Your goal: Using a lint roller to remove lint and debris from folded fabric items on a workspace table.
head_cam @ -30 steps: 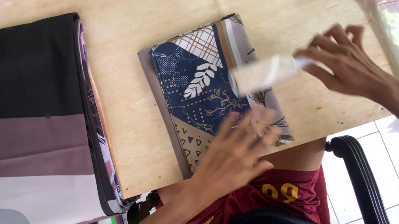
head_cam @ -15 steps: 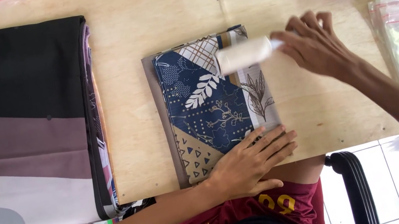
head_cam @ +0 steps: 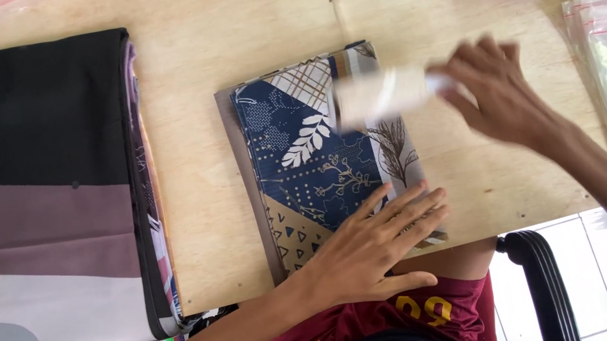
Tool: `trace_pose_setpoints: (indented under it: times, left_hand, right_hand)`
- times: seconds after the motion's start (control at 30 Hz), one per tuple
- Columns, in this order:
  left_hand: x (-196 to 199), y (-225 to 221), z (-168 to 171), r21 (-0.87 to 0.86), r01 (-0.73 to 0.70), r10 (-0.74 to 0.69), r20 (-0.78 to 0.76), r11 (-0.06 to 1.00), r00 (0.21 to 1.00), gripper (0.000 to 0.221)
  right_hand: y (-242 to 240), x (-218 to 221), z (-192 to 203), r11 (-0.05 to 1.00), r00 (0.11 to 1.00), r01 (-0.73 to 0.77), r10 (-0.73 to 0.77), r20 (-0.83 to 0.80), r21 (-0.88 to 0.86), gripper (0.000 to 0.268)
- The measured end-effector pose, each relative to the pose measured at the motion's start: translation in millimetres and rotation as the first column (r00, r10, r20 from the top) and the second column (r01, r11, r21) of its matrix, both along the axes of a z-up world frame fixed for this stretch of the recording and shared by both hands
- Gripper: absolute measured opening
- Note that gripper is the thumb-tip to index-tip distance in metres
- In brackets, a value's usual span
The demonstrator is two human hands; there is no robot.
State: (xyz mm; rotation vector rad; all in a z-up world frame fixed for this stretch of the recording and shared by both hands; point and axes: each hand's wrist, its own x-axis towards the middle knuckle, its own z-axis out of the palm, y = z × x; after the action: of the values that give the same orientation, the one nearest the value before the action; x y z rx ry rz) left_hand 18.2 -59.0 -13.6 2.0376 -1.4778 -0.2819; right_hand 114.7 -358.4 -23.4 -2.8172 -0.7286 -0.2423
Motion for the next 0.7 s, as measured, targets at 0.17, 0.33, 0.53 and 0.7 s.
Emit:
trace_pose_setpoints:
  times: [0.17,0.33,0.53,0.7]
  left_hand:
    - [-8.0,4.2,-14.4,0.118,-0.049,0.023,0.210,0.992,0.977,0.084]
    - [-12.6,3.6,-20.2,-0.004,-0.060,0.060,0.113,0.998,0.992,0.079]
    - [-12.0,4.0,-10.4,0.115,-0.071,0.043,0.230,0.991,0.972,0.083]
    - [-12.6,3.6,-12.2,0.098,-0.077,0.052,0.229,0.992,0.972,0.086]
  right_hand:
    - [-2.5,-39.3,-13.8,0.983,0.996,-0.073,0.064,-0.057,-0.168,0.031]
    - [2.5,5.0,-33.3,0.987,0.999,0.007,0.000,0.045,-0.158,0.030]
    - [26.4,68.7,-29.6,0.996,0.983,-0.062,0.072,0.167,-0.062,0.035]
    - [34.0,77.0,-27.4,0.998,0.971,-0.046,0.055,0.232,-0.045,0.030]
